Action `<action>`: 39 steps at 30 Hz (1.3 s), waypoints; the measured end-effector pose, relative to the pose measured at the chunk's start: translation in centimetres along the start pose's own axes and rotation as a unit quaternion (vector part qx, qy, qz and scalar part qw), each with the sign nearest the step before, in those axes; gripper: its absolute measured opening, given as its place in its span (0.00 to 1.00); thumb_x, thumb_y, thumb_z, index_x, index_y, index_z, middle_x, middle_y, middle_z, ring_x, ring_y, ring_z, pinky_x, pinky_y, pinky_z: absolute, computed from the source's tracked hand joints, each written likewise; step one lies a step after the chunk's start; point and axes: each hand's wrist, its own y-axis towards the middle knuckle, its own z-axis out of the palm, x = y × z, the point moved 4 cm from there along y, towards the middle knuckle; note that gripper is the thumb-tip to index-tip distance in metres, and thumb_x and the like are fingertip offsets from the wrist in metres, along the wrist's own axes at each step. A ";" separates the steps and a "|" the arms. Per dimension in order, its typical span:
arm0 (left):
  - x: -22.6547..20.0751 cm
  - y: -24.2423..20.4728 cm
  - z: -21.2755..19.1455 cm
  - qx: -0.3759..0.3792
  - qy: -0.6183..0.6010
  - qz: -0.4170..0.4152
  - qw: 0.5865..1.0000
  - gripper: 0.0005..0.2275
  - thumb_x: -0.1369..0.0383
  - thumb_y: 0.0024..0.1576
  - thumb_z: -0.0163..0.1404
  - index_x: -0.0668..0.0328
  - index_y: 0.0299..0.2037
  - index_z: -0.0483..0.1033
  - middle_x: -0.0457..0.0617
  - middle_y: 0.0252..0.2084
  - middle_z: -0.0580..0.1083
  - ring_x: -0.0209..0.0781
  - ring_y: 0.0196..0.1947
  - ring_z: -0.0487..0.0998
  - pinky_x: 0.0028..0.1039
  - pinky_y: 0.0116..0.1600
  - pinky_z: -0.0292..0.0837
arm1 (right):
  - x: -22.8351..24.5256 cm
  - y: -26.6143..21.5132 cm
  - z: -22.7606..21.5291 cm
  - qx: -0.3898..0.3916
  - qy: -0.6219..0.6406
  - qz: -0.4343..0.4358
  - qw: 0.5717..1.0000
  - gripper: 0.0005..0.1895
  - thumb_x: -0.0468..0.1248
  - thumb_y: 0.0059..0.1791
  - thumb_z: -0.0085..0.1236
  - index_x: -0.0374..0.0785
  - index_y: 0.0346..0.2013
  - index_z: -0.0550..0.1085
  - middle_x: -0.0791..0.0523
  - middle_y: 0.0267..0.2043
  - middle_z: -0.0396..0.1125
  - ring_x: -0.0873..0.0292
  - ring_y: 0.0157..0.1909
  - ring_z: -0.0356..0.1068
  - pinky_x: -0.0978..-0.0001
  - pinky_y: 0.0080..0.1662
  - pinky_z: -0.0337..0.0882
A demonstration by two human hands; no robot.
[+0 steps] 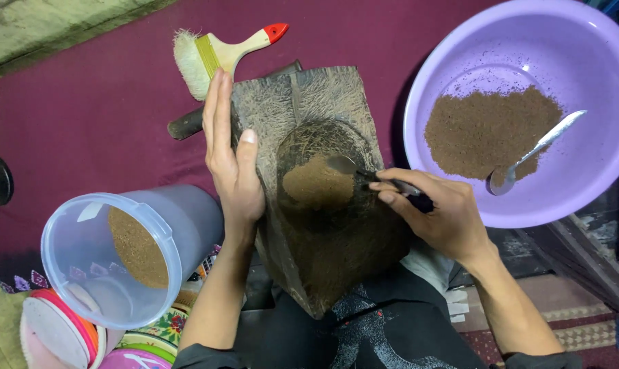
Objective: Grinding and mixing brown powder ingredients using a stone mortar, pestle, spoon, and brush.
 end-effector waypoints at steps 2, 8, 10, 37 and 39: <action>0.0 0.1 0.1 0.001 0.002 0.003 1.000 0.23 0.68 0.70 0.36 0.64 0.75 0.56 0.60 0.77 0.53 0.60 0.79 0.50 0.54 0.82 0.42 | -0.5 0.1 -0.2 0.021 0.004 0.011 1.000 0.08 0.36 0.52 0.58 0.37 0.43 0.79 0.53 0.30 0.77 0.47 0.34 0.77 0.59 0.39 0.75; -0.3 0.2 0.1 0.001 0.007 0.008 1.000 0.22 0.67 0.70 0.35 0.66 0.75 0.55 0.61 0.77 0.54 0.60 0.79 0.51 0.53 0.82 0.43 | -1.5 -0.1 -2.2 0.028 -0.015 0.026 0.999 0.08 0.42 0.54 0.56 0.44 0.43 0.78 0.57 0.31 0.78 0.49 0.36 0.78 0.60 0.42 0.76; -0.7 0.1 0.0 0.000 0.007 0.009 1.000 0.22 0.68 0.71 0.35 0.66 0.75 0.55 0.61 0.77 0.54 0.59 0.79 0.51 0.53 0.82 0.42 | -1.7 -0.5 -2.5 0.017 -0.023 0.025 0.999 0.08 0.44 0.54 0.56 0.45 0.41 0.78 0.60 0.30 0.77 0.54 0.35 0.78 0.65 0.43 0.75; -0.1 -0.3 0.2 0.008 0.023 -0.005 1.000 0.23 0.67 0.70 0.36 0.62 0.75 0.54 0.58 0.77 0.54 0.53 0.80 0.50 0.47 0.83 0.41 | 1.9 -1.2 5.2 0.009 0.112 0.001 0.994 0.14 0.38 0.56 0.53 0.44 0.26 0.77 0.59 0.22 0.73 0.56 0.26 0.73 0.69 0.32 0.74; -0.4 -0.1 0.2 -0.005 0.042 -0.012 0.999 0.23 0.68 0.69 0.36 0.66 0.74 0.54 0.59 0.76 0.56 0.57 0.79 0.51 0.49 0.83 0.41 | -0.2 -0.2 6.0 0.015 0.141 0.010 0.990 0.14 0.33 0.55 0.51 0.36 0.26 0.77 0.52 0.23 0.73 0.51 0.24 0.73 0.64 0.30 0.73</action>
